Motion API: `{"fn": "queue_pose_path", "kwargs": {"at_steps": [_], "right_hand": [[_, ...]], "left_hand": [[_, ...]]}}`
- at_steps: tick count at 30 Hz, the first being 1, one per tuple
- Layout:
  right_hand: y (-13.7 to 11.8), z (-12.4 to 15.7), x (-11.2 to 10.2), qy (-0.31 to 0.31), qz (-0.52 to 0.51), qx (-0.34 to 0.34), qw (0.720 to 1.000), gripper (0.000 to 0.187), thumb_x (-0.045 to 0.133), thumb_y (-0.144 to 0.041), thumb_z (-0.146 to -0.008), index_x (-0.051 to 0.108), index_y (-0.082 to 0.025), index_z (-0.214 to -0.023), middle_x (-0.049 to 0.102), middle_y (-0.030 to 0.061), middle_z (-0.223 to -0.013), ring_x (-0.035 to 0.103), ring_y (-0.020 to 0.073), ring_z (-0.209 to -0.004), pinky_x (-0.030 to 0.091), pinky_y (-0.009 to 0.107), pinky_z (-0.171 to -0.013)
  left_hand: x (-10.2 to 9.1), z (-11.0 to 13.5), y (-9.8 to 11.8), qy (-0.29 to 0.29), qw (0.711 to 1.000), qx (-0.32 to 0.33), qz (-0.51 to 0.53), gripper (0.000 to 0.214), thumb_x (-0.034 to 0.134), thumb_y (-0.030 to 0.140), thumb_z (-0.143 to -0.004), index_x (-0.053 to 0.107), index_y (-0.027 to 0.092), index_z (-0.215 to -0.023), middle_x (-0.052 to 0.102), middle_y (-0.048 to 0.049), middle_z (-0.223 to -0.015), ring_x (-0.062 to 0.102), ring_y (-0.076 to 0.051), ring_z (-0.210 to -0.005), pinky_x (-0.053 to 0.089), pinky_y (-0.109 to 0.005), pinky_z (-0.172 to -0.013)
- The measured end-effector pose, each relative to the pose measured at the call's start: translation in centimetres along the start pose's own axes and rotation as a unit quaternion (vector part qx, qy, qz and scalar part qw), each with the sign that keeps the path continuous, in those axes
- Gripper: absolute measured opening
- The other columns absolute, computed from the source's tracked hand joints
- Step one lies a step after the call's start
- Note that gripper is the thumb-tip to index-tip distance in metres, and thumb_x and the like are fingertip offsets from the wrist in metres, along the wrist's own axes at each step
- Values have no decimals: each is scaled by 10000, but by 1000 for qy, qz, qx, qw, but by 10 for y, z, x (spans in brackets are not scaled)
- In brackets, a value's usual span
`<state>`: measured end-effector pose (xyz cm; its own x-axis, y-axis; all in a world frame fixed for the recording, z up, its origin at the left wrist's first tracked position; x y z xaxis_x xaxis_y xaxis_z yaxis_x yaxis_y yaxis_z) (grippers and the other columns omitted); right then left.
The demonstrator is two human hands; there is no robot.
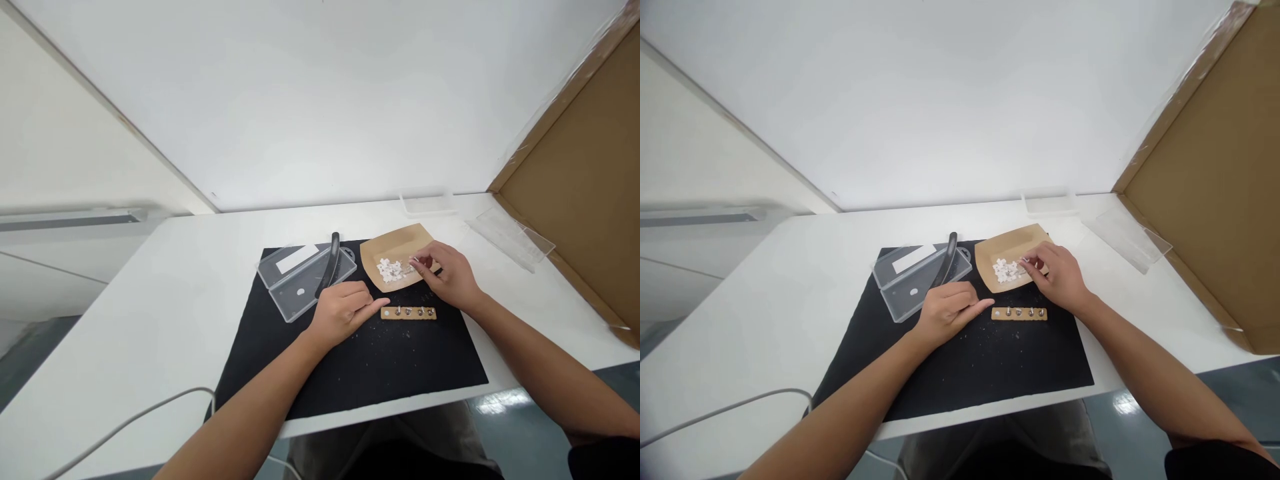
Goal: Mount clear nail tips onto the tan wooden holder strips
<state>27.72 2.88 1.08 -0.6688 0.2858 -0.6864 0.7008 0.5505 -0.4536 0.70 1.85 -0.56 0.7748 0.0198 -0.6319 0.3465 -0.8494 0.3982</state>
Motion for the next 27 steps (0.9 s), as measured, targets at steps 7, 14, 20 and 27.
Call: {"fn": "queue_pose_path", "kwargs": {"at_steps": [7, 14, 20, 27], "right_hand": [[2, 0, 0, 6, -20, -15, 1000, 155, 674, -363, -1042, 727, -247, -953, 694, 36, -838, 641, 208, -768, 534, 366, -717], [0, 1, -1, 34, -37, -28, 998, 133, 714, -335, -1022, 722, -254, -918, 700, 39, -865, 659, 218, -804, 532, 366, -720], [1, 1, -5, 34, -25, -23, 999, 152, 691, -351, -1034, 709, -254, -918, 704, 42, -873, 659, 226, -823, 529, 373, -728], [8, 0, -3, 47, -19, -15, 999, 148, 683, -365, -1033, 716, -250, -947, 682, 37, -856, 651, 227, -826, 525, 371, -735]], "left_hand": [[1, 4, -3, 14, 998, -61, -29, 542, 500, 364, -1131, 429, 209, -616, 438, 35, -569, 421, -115, -509, 329, -292, -535], [6, 6, 0, 47, 987, -149, -41, 404, 275, 320, -1164, 479, 231, -827, 551, -3, -720, 549, -167, -639, 438, -306, -640], [3, -5, 3, 49, 989, -128, -56, 335, 360, 333, -1148, 625, 198, -993, 682, -81, -926, 657, -212, -864, 546, -352, -811], [3, -43, -5, -41, 991, -97, -80, 239, 589, 325, -1094, 805, 231, -1053, 782, -76, -1051, 739, -200, -967, 577, -314, -826]]}}
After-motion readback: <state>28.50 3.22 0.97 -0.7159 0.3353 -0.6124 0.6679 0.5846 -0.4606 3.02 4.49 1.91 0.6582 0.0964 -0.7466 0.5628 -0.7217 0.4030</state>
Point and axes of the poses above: each hand's wrist, its own z-axis away from the middle knuckle, its own x-axis out of the palm, y = z × x, the point moved 1 cm from there along -z, towards the middle knuckle
